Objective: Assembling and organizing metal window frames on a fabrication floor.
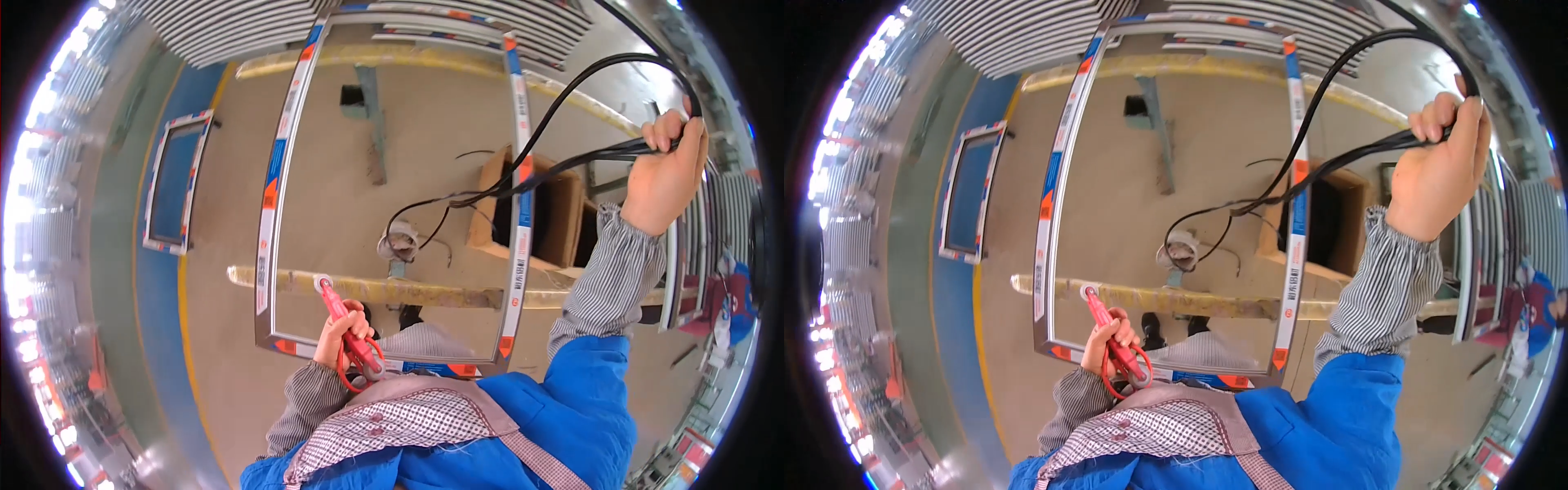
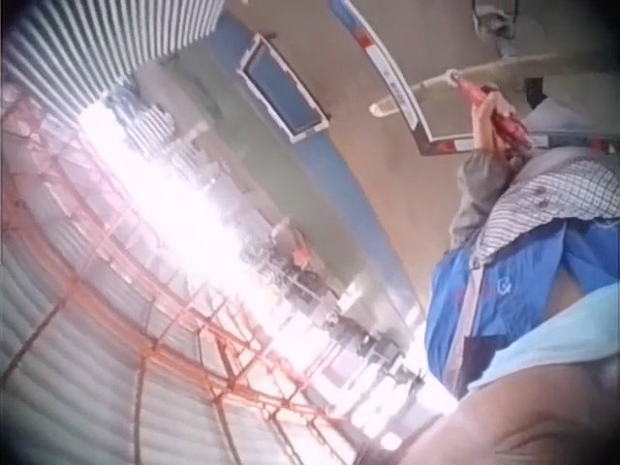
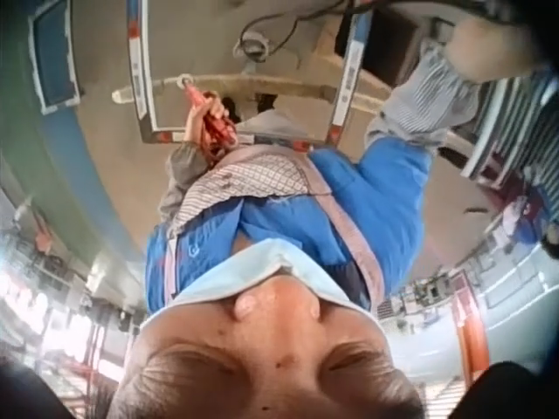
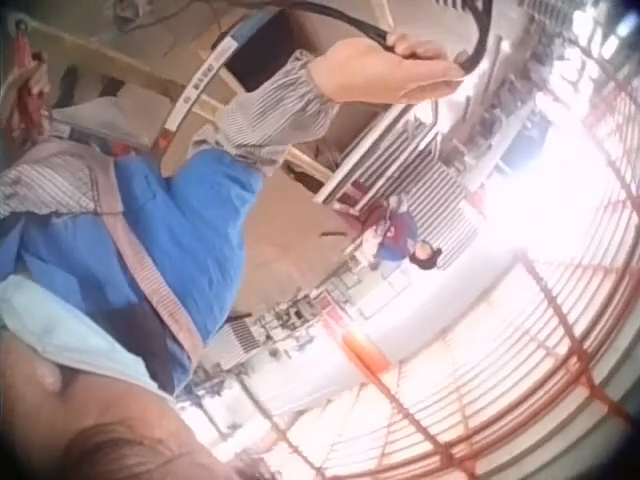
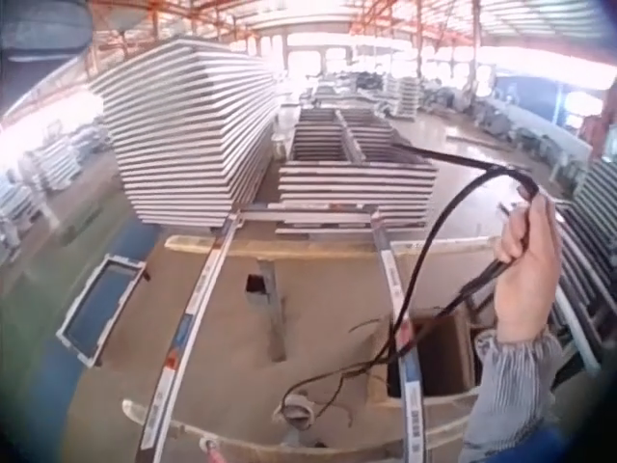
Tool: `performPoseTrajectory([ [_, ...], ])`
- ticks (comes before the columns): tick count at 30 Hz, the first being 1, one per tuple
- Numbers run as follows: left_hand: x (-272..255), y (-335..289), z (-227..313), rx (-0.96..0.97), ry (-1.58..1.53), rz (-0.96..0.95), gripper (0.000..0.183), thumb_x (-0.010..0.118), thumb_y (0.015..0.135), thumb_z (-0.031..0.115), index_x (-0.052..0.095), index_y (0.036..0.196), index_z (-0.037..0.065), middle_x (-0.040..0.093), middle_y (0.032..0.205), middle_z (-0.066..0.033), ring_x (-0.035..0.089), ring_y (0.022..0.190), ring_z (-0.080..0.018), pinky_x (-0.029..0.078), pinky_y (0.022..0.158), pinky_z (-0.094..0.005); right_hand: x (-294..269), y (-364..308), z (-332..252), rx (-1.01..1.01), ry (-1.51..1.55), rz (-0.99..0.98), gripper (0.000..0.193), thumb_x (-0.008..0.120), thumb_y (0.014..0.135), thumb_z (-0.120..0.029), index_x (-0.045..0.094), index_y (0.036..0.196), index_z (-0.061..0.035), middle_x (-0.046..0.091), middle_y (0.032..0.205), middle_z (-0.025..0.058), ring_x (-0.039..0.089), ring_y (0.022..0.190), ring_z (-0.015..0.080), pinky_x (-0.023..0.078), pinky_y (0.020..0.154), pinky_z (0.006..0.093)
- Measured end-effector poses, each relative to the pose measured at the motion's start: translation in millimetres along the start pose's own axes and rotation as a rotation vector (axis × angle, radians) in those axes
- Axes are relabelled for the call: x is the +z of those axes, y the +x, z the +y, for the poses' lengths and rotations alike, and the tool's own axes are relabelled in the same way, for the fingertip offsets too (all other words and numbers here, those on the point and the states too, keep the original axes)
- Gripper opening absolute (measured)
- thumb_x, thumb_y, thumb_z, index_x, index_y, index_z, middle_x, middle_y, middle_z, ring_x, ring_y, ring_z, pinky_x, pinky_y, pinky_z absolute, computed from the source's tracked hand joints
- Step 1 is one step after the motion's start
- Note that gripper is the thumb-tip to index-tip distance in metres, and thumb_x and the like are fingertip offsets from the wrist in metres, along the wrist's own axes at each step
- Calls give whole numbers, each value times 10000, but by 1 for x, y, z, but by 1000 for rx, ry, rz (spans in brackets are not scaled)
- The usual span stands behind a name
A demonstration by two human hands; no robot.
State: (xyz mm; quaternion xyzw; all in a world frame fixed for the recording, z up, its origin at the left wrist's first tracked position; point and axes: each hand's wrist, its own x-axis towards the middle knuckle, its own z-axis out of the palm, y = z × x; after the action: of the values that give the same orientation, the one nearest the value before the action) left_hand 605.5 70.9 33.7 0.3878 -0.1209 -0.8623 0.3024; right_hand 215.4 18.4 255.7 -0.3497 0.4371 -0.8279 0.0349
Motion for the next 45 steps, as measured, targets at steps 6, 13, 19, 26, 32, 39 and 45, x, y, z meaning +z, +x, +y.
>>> performPoseTrajectory([
  [6,-13,6,9,-129,-43,-176,90,516,854,105,452,904,68,373,635,0,408,571,-117,431,670,-320,-45,-49,-103,-112,-190,190,232,459,931,-213,506,1046,-16,401,690,-22,316,587,68,281,539,231],
  [13,-23,16,20,-377,-93,-412,129,520,886,182,509,967,82,413,648,17,460,585,-104,452,677,-321,-96,-152,-218,-205,-148,469,263,447,942,-246,498,1036,-6,405,712,-20,324,574,66,281,517,224],
  [19,-12,18,12,-528,-29,-542,137,506,897,192,502,974,79,429,659,10,471,592,-105,453,674,-316,-117,-218,-271,-152,-179,713,259,447,938,-244,486,1023,-2,375,687,-30,325,562,67,275,502,222],
  [26,-14,17,4,-662,-29,-647,135,496,906,197,513,985,89,441,665,15,476,600,-106,466,700,-330,-114,-271,-292,-106,-147,777,200,462,926,-213,522,987,-32,411,676,-28,351,546,69,298,501,224],
  [32,-10,19,8,-675,-22,-692,145,504,904,208,512,990,91,457,669,17,483,600,-104,467,703,-327,-108,-293,-293,-72,-124,805,180,484,917,-190,522,983,-27,433,676,-21,364,536,76,312,503,234],
  [39,-10,22,7,-672,-31,-643,131,511,898,211,533,958,97,477,663,21,488,591,-100,464,679,-315,-97,-293,-288,-38,-126,775,153,476,913,-166,508,975,-30,427,678,-17,368,548,76,314,495,233],
  [45,-52,55,1,-896,-175,-783,269,536,868,380,552,838,113,564,764,-25,568,711,-188,467,747,-458,-94,-295,-269,-6,-51,737,131,488,898,-154,500,964,-42,436,679,-8,383,547,83,337,499,234],
])
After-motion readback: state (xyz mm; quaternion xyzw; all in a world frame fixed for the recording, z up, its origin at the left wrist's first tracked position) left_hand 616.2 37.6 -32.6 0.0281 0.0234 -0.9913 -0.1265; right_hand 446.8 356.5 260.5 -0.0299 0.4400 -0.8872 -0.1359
